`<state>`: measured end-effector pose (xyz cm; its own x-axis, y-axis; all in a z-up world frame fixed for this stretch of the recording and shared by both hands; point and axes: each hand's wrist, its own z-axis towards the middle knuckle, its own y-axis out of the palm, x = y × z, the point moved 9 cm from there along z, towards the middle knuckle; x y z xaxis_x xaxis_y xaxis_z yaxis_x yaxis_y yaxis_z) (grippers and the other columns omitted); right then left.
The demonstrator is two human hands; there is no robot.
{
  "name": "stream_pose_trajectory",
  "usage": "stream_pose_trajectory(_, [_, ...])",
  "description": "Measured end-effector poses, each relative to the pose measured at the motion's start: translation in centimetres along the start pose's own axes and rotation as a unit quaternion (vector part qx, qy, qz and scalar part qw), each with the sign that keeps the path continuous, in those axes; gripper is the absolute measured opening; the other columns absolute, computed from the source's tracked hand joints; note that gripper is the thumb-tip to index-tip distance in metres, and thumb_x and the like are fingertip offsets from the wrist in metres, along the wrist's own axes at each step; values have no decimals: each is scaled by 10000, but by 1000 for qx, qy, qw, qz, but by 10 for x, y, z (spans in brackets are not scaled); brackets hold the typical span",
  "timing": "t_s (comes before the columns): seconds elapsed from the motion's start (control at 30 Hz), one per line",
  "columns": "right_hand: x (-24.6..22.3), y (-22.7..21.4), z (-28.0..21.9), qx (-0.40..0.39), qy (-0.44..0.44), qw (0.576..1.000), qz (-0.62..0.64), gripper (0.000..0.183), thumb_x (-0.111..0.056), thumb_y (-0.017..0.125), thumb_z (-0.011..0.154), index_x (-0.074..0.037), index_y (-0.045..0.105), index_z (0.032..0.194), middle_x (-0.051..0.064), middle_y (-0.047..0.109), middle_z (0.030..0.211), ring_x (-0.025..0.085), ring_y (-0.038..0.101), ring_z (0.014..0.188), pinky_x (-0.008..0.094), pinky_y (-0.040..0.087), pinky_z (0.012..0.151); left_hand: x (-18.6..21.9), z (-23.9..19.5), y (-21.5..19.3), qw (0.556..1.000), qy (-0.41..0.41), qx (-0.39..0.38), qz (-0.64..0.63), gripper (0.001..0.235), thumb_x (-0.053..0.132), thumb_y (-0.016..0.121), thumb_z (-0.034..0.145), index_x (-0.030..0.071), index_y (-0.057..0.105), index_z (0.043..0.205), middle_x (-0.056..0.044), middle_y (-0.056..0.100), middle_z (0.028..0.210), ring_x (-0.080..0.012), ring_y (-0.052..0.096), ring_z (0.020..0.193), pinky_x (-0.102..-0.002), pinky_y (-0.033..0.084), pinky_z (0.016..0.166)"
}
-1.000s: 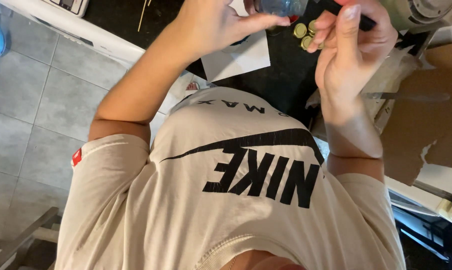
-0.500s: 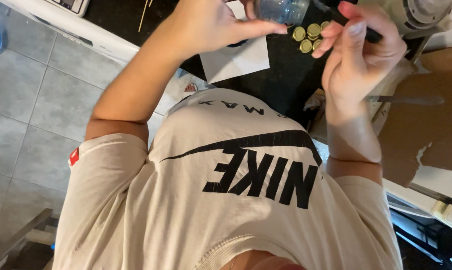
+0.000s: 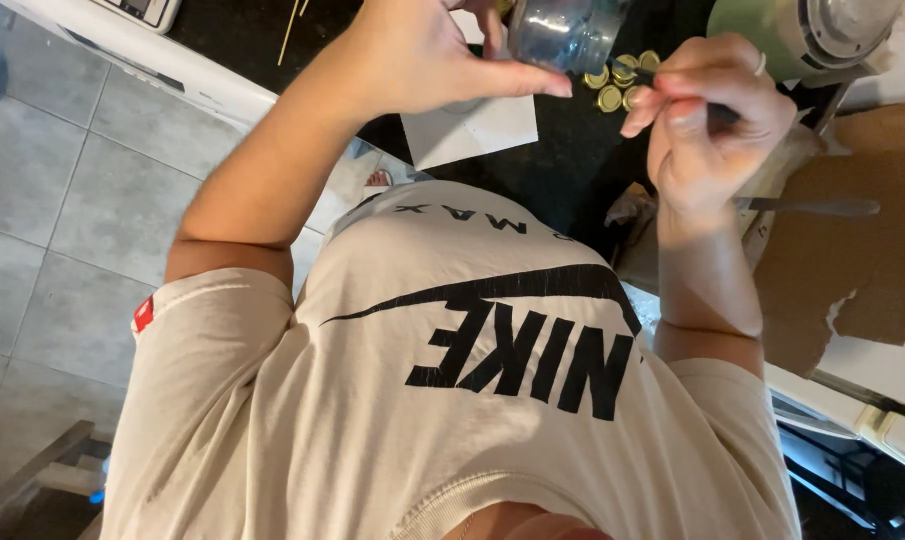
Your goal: The person uses a spoon to scoop a blue liquid from a small jar and transfers it onto a white paper on the countertop. They repeat this several times, then wipe the spoon with a paper towel and place it on the counter. Finally, they unfold a fresh sheet of paper and place it on the counter.
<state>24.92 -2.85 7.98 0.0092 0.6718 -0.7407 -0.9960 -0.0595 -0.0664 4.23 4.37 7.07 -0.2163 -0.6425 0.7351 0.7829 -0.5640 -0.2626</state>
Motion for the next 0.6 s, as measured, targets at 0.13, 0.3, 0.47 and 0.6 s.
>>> stream_pose_trajectory(0.13, [21,-20,-8,97,148,984,23,257,-207,652,1107,48,624,1131,205,667,1049,242,649,675,351,506,446,-14,0,1,991,-109,-9,80,463,347,1024,983,74,675,1118,19,646,724,-67,667,705,-225,514,627])
stream_pose_trajectory(0.3, [28,-13,1,63,221,969,88,308,-294,557,1145,5,622,1116,156,588,805,173,515,561,288,450,477,-24,-5,5,991,-108,-33,70,489,350,1038,978,76,633,974,12,656,809,-101,670,785,-254,533,725])
stream_pose_trajectory(0.47, [38,-19,0,77,276,948,137,286,-283,593,1117,-25,538,1008,111,489,757,149,417,551,253,321,444,-33,-8,4,989,-134,-30,61,480,369,1047,965,80,663,946,26,661,843,-75,629,765,-220,527,584])
stream_pose_trajectory(0.6, [41,-15,-7,89,276,936,198,212,-239,562,1139,-58,644,1068,69,594,843,105,509,651,208,428,531,-25,-4,3,992,-107,-34,60,441,324,1021,1020,56,683,928,-13,666,826,-115,620,740,-258,479,611])
